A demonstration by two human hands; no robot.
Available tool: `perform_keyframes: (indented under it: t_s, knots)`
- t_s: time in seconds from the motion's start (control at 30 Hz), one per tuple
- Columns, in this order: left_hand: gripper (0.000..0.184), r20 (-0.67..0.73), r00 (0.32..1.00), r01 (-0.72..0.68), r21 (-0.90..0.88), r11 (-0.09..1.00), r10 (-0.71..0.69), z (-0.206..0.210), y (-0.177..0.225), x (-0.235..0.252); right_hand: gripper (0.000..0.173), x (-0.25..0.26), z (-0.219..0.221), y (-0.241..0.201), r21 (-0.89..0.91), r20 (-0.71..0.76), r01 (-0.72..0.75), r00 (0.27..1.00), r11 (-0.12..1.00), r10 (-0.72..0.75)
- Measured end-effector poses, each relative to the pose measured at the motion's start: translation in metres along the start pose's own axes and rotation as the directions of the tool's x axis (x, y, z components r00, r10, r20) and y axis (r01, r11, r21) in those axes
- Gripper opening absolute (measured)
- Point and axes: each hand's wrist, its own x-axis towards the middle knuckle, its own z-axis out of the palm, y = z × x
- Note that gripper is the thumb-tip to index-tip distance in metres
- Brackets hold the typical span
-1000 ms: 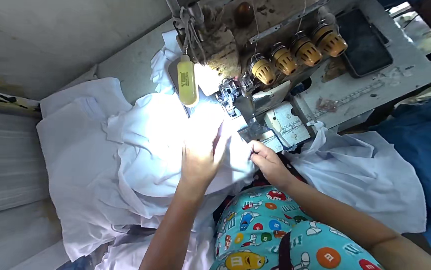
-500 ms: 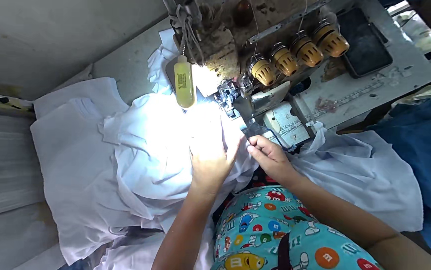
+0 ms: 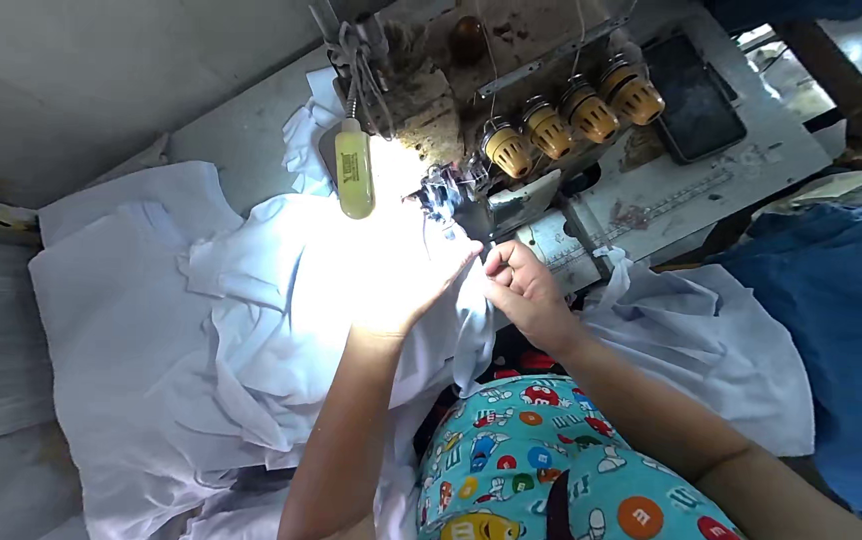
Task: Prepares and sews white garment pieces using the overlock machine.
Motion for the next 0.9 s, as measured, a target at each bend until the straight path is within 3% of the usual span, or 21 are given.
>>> perform_keyframes:
  t_s: [0.17,0.23,0.3,0.37,0.4,0.5,0.6,0.7,0.8,0.87,0.9]
  knots:
    - [0.095,0.058,0.998,0.033,0.051,0.998,-0.036,-0.010,-0.008,0.021,0.022,0.004,0.003,-0.001,-0.011,0.004,0.029,1.000,1.000,-0.029]
    - [0.094,-0.024,0.998,0.063,0.015,0.998,-0.062,-0.008,-0.007,0.006,0.023,0.003,0.004,0.000,-0.020,0.000,0.029,1.000,0.999,-0.029]
    - [0.075,-0.223,0.974,0.034,-0.035,0.999,-0.041,0.001,-0.002,-0.029,0.026,-0.005,0.003,0.002,-0.045,-0.004,-0.004,1.000,0.999,0.003]
    - [0.041,-0.399,0.916,-0.069,-0.035,0.997,0.050,0.020,0.006,-0.064,0.033,-0.018,0.001,0.005,-0.079,0.009,-0.052,0.999,0.996,0.053]
    - [0.037,-0.370,0.929,-0.074,-0.091,0.993,0.036,0.030,0.010,-0.083,0.036,-0.027,0.000,0.007,-0.092,0.029,-0.080,0.996,0.993,0.083]
    - [0.045,-0.107,0.991,0.040,-0.327,0.944,-0.079,0.060,0.011,-0.129,0.038,-0.055,-0.009,0.017,-0.119,0.105,-0.156,0.980,0.981,0.169]
    - [0.031,0.070,0.995,0.103,-0.627,0.772,-0.076,0.073,0.010,-0.160,0.035,-0.077,-0.020,0.019,-0.103,0.188,-0.222,0.953,0.970,0.238]
    - [0.027,0.161,0.982,0.111,-0.919,0.377,0.103,0.050,0.017,-0.180,0.025,-0.094,-0.031,0.016,0.066,0.333,-0.194,0.929,0.979,0.162]
    - [0.029,0.115,0.963,0.104,-0.993,0.055,0.246,0.030,0.021,-0.191,0.023,-0.106,-0.033,0.016,0.176,0.426,-0.073,0.905,0.982,-0.009]
    - [0.031,0.121,0.960,0.132,-0.991,-0.027,0.252,0.033,0.022,-0.198,0.020,-0.112,-0.031,0.018,0.149,0.438,0.026,0.895,0.989,-0.089]
    - [0.029,0.158,0.962,0.162,-0.987,0.003,0.223,0.038,0.023,-0.203,0.019,-0.114,-0.030,0.019,0.121,0.444,0.060,0.890,0.991,-0.108]
